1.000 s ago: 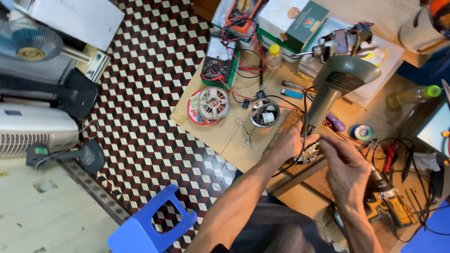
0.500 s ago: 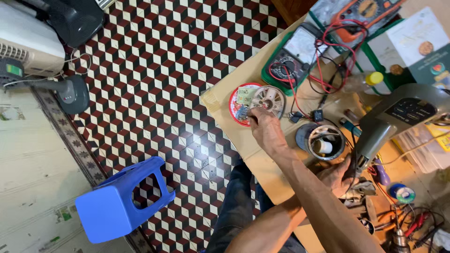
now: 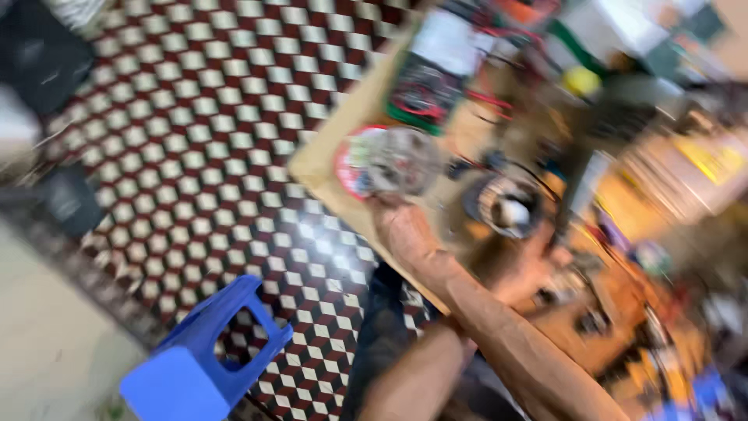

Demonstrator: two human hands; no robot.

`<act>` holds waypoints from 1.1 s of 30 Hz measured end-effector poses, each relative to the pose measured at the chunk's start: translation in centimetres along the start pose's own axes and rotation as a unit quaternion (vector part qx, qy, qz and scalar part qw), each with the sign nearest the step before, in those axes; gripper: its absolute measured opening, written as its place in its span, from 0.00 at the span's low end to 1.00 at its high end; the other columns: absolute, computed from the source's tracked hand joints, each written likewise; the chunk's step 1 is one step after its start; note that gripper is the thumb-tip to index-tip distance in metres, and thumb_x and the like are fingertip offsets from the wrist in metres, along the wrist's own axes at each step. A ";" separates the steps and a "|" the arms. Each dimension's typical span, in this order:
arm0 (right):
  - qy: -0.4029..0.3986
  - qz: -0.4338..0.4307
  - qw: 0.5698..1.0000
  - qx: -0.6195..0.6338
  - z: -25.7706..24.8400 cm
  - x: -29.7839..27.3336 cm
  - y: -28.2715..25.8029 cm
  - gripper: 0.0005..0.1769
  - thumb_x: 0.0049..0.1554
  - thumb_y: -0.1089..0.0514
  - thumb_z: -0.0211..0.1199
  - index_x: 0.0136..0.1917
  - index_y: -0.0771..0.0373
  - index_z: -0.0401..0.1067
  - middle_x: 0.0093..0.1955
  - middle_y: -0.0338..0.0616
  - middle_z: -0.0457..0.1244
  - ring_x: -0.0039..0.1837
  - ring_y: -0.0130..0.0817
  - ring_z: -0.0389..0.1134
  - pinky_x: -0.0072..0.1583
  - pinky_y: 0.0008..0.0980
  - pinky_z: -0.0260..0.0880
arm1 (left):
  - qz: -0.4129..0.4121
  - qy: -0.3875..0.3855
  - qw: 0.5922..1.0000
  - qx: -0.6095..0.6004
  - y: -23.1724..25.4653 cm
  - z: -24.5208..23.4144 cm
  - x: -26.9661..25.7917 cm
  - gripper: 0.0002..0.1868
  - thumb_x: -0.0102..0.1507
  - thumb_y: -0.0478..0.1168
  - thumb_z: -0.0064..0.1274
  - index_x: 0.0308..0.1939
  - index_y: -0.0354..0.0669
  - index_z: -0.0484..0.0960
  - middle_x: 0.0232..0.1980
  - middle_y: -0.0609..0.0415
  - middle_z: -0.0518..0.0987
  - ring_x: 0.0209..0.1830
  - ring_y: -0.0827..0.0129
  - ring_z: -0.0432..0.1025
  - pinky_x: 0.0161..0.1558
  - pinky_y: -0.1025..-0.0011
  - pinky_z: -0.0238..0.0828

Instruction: The person assembles an electric motor on a workbench, attaching the stator to the housing and securing it with a power drill. They then connect wires to the motor and use a multimeter to test the electrical connections.

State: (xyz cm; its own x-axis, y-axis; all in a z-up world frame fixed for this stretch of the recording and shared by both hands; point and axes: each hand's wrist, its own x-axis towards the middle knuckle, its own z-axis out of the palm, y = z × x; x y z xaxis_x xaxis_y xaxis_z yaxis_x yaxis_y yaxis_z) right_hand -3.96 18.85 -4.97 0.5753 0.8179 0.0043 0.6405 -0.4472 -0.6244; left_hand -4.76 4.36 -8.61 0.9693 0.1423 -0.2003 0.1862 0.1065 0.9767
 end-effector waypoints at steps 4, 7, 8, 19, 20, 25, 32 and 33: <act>0.175 0.091 0.974 0.110 -10.2 -10.4 -1.0 0.09 0.58 0.63 0.66 0.53 0.65 0.77 0.45 0.48 0.68 0.47 0.45 0.70 0.52 0.41 0.71 | -0.097 -0.105 0.987 -0.072 -0.2 0.5 1.3 0.27 0.66 0.46 0.54 0.68 0.42 0.70 0.49 0.50 0.83 0.46 0.65 0.77 0.47 0.65 0.74; 0.257 0.341 0.899 0.096 -15.0 -19.2 2.0 0.09 0.59 0.61 0.66 0.53 0.63 0.80 0.42 0.46 0.70 0.41 0.34 0.71 0.46 0.32 0.71 | -0.080 -0.124 0.986 -0.076 -1.4 -0.8 1.8 0.32 0.67 0.42 0.56 0.73 0.41 0.67 0.49 0.52 0.80 0.45 0.70 0.74 0.47 0.69 0.73; 0.308 0.369 0.859 0.175 -16.1 -21.9 3.9 0.09 0.63 0.59 0.64 0.54 0.63 0.79 0.44 0.45 0.71 0.45 0.31 0.71 0.49 0.30 0.71 | -0.075 -0.124 0.987 -0.074 -2.0 -1.3 1.9 0.33 0.67 0.41 0.56 0.75 0.40 0.65 0.49 0.53 0.79 0.44 0.72 0.73 0.47 0.71 0.73; 0.137 0.502 0.791 0.322 -16.3 -26.9 17.9 0.17 0.59 0.52 0.60 0.48 0.68 0.80 0.31 0.44 0.68 0.33 0.31 0.66 0.38 0.34 0.66 | -0.292 -0.027 0.944 -0.149 -1.4 -0.7 2.9 0.44 0.62 0.72 0.39 0.72 0.48 0.69 0.62 0.54 0.80 0.58 0.68 0.74 0.58 0.66 0.68; 0.138 0.524 0.757 0.365 -15.5 -26.3 18.1 0.17 0.59 0.52 0.61 0.46 0.69 0.80 0.28 0.46 0.66 0.31 0.33 0.65 0.36 0.35 0.65 | -0.294 -0.009 0.945 -0.142 -0.2 -0.2 2.9 0.45 0.62 0.73 0.40 0.72 0.46 0.71 0.62 0.51 0.80 0.59 0.66 0.75 0.59 0.66 0.68; 0.172 0.550 0.716 0.394 -13.6 -24.8 18.4 0.15 0.59 0.58 0.62 0.38 0.73 0.78 0.28 0.46 0.66 0.27 0.31 0.61 0.30 0.34 0.58 | -0.231 0.041 0.972 0.017 3.8 2.4 2.2 0.43 0.56 0.67 0.56 0.66 0.41 0.75 0.56 0.52 0.79 0.55 0.66 0.72 0.56 0.63 0.70; 0.217 0.567 0.596 0.525 -13.0 -25.1 19.5 0.08 0.60 0.59 0.62 0.46 0.68 0.72 0.28 0.45 0.66 0.23 0.29 0.56 0.26 0.33 0.47 | -0.268 0.049 0.961 0.057 3.9 3.0 1.3 0.39 0.56 0.61 0.59 0.62 0.38 0.77 0.53 0.49 0.81 0.51 0.64 0.75 0.50 0.63 0.75; 0.211 0.556 0.623 0.508 -12.9 -25.3 19.2 0.09 0.60 0.59 0.61 0.47 0.68 0.74 0.28 0.45 0.66 0.24 0.29 0.57 0.27 0.32 0.50 | -0.264 0.052 0.962 0.042 3.7 3.0 0.9 0.40 0.56 0.60 0.61 0.64 0.38 0.74 0.55 0.50 0.79 0.53 0.65 0.75 0.51 0.63 0.76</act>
State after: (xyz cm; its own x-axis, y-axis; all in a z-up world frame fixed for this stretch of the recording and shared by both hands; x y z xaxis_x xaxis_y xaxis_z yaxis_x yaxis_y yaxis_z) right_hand 0.38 -15.09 -7.04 0.5949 -0.0569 -0.8018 -0.8036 -0.0176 -0.5950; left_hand -2.69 1.98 -4.95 0.7162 0.1878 -0.6722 0.6642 0.1124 0.7390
